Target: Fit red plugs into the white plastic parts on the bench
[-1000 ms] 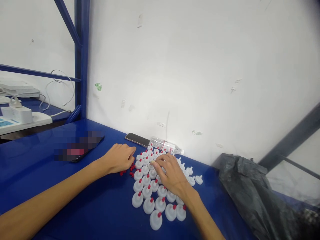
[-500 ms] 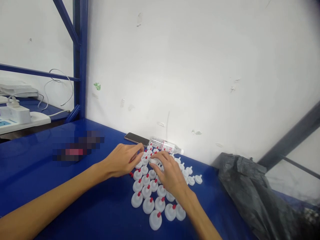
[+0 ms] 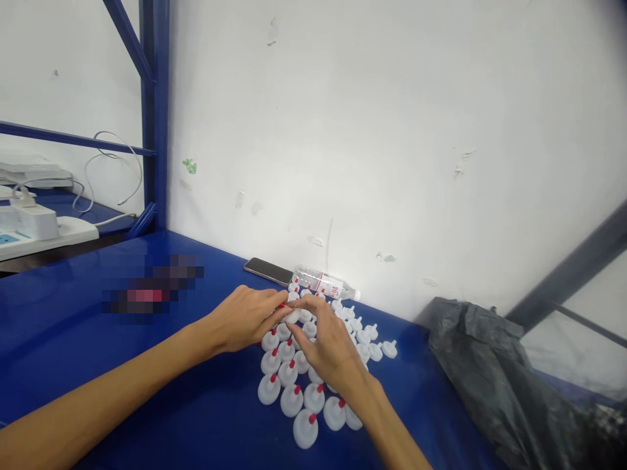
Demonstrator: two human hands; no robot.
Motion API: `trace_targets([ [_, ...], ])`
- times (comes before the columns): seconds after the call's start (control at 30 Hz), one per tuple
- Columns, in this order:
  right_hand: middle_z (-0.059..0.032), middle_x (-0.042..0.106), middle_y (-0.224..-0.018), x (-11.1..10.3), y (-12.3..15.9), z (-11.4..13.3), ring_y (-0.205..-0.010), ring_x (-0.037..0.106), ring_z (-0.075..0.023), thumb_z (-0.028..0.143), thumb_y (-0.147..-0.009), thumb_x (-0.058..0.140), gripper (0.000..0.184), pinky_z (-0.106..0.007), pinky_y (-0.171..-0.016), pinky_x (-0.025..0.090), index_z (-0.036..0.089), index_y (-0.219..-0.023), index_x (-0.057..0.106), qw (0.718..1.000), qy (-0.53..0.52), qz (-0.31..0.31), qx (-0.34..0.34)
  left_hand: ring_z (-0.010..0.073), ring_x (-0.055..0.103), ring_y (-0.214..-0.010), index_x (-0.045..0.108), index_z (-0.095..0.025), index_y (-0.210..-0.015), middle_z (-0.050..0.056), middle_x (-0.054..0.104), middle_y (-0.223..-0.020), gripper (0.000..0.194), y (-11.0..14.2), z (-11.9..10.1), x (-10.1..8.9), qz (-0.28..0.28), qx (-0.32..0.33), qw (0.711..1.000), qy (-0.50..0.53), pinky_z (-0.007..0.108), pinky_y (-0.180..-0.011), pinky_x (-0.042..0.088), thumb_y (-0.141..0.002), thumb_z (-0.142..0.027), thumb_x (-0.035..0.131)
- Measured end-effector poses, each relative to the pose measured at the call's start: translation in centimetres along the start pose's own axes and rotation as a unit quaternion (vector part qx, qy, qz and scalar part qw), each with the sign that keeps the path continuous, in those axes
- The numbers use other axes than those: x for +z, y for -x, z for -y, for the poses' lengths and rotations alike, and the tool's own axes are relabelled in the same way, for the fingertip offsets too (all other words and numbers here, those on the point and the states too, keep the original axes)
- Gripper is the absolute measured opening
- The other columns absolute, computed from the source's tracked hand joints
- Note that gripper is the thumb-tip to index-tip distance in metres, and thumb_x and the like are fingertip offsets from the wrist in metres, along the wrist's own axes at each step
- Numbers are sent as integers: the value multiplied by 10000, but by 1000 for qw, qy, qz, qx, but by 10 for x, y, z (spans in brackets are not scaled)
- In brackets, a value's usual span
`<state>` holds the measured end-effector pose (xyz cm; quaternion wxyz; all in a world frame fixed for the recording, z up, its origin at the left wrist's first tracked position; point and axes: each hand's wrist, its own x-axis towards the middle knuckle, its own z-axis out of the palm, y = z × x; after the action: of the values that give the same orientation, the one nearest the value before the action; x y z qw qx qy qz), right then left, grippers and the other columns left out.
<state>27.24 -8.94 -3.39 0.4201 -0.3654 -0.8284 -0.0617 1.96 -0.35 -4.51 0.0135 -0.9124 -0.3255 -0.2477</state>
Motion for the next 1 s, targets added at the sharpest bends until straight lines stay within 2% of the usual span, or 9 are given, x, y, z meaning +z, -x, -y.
trace_targets([
  [0.17, -68, 942, -1416, 0, -3, -1, -1283, 971, -335, 198, -1185, 786, 396, -529, -1143, 850, 389, -1527, 729, 998, -35, 29, 32, 255, 598, -641, 541, -316, -888, -25, 589, -701, 482, -5, -5, -1, -34, 3, 989, 141, 412, -701, 369, -1310, -488, 384],
  [0.33, -85, 959, -1371, -5, -10, -12, -1341, 946, -349, 176, -1220, 713, 286, -553, -1249, 792, 361, -1422, 800, 1000, -18, 12, 18, 197, 403, -628, 314, -329, -771, -57, 383, -671, 565, -11, -15, -24, -108, -144, 959, 219, 366, -652, 389, -1249, -627, 338],
  [0.43, -73, 956, -1259, -13, -9, -28, -1228, 956, -352, 196, -1212, 712, 192, -548, -1198, 801, 327, -1280, 834, 999, 5, -5, 46, 207, 340, -631, 237, -346, -773, -48, 310, -675, 539, -12, -2, -43, -140, -203, 952, 179, 367, -651, 353, -1275, -507, 123],
  [0.47, -77, 951, -1252, -16, -9, -32, -1201, 956, -352, 214, -1216, 720, 162, -535, -1154, 811, 316, -1257, 840, 998, 11, -12, 60, 217, 360, -656, 235, -345, -768, -40, 316, -682, 526, -12, 4, -47, -145, -219, 952, 154, 375, -686, 336, -1272, -455, 135],
  [0.53, -95, 937, -1285, -19, -7, -37, -1191, 950, -350, 254, -1237, 721, 150, -513, -1090, 818, 297, -1266, 861, 996, 18, -18, 82, 234, 417, -673, 323, -335, -748, -27, 409, -671, 482, -12, 14, -50, -117, -230, 960, 105, 396, -733, 293, -1226, -383, 358],
  [0.67, -121, 922, -1413, -13, -5, -35, -1261, 941, -345, 279, -1260, 693, 254, -509, -1108, 804, 292, -1365, 924, 994, 21, 39, 99, 283, 583, -696, 456, -319, -745, 24, 646, -719, 386, -13, 17, -42, 2, -228, 973, 26, 417, -745, 245, -1061, -231, 660],
  [0.8, -103, 964, -1408, -5, -1, -31, -1328, 930, -340, 257, -1277, 678, 293, -540, -1248, 745, 306, -1352, 957, 988, 27, 110, 102, 366, 801, -912, 546, -307, -804, 93, 850, -922, 311, -12, 11, -36, 83, -214, 973, -29, 411, -779, 353, -1050, -176, 684],
  [0.9, -69, 992, -1336, -4, 0, -33, -1310, 930, -330, 263, -1294, 669, 299, -541, -1277, 708, 323, -1291, 962, 985, 34, 131, 107, 398, 857, -1030, 611, -296, -867, 127, 908, -1043, 257, -11, 10, -39, 113, -208, 970, -58, 418, -795, 380, -1080, -162, 662],
  [1.0, -109, 983, -1392, -6, 1, -37, -1353, 911, -360, 309, -1319, 637, 309, -585, -1289, 682, 296, -1359, 943, 982, 54, 126, 130, 407, 875, -1054, 622, -288, -887, 140, 928, -1078, 249, -11, 12, -40, 129, -205, 968, -71, 422, -776, 351, -1092, -154, 665],
])
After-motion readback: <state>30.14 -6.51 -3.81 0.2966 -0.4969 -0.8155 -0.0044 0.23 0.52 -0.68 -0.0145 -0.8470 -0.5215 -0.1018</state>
